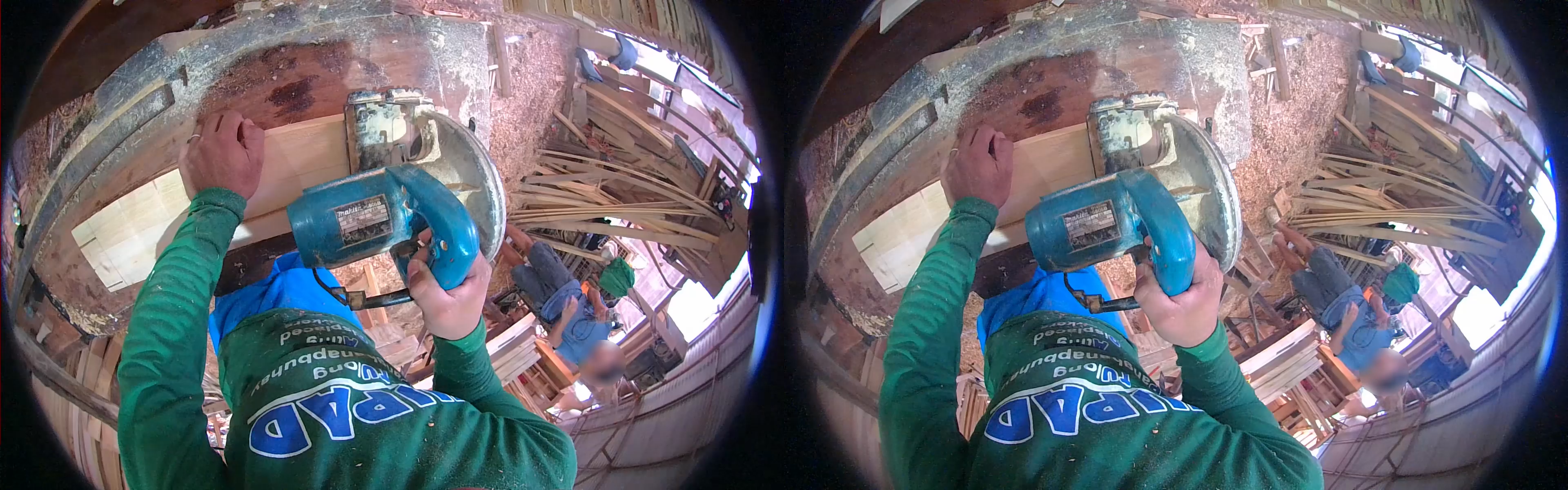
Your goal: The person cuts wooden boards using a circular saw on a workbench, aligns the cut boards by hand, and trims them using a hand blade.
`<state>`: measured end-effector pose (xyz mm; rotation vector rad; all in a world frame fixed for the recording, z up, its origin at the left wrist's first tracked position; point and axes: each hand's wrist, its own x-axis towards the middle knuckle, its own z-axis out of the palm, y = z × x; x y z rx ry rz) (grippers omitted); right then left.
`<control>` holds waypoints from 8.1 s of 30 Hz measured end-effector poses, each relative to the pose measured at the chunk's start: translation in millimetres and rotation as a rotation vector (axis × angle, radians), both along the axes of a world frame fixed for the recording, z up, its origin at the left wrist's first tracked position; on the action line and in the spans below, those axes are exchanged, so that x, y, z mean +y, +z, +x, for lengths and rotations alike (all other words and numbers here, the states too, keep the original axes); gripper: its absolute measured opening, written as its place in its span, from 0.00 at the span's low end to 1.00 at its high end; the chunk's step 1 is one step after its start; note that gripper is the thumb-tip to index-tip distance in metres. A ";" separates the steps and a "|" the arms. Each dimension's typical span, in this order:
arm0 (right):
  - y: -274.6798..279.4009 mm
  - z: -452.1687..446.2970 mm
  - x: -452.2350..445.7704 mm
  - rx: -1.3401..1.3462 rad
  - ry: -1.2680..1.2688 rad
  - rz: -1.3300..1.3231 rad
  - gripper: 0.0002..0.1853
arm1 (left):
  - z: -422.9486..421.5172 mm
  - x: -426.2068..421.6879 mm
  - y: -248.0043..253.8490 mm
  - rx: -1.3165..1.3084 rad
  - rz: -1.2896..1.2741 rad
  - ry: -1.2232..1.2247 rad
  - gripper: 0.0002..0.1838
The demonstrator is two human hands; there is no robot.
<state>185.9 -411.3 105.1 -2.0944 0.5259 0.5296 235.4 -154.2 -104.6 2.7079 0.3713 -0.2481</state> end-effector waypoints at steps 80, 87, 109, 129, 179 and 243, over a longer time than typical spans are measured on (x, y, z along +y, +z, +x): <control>-22.8 37.6 18.5 -0.096 -0.057 0.158 0.21 | -22.9 2.6 -7.6 -0.053 0.016 -0.011 0.12; -39.9 61.8 28.3 -0.198 0.005 0.125 0.15 | -14.5 1.5 -20.6 -0.070 0.023 0.040 0.14; -45.6 -369.4 -113.0 0.118 -0.649 -0.133 0.24 | -7.5 -97.0 3.9 -0.272 0.045 -0.858 0.55; -163.8 -581.2 -185.5 0.008 -0.645 -0.194 0.15 | -116.5 -281.9 70.5 -0.324 -0.744 -1.017 0.27; -197.1 -198.6 -200.6 0.024 0.492 -0.295 0.14 | -612.2 215.8 -3.2 0.465 -0.413 0.770 0.55; -264.4 -382.4 -289.7 0.027 0.269 -0.272 0.24 | -627.7 -23.7 -93.3 0.812 -1.401 0.609 0.45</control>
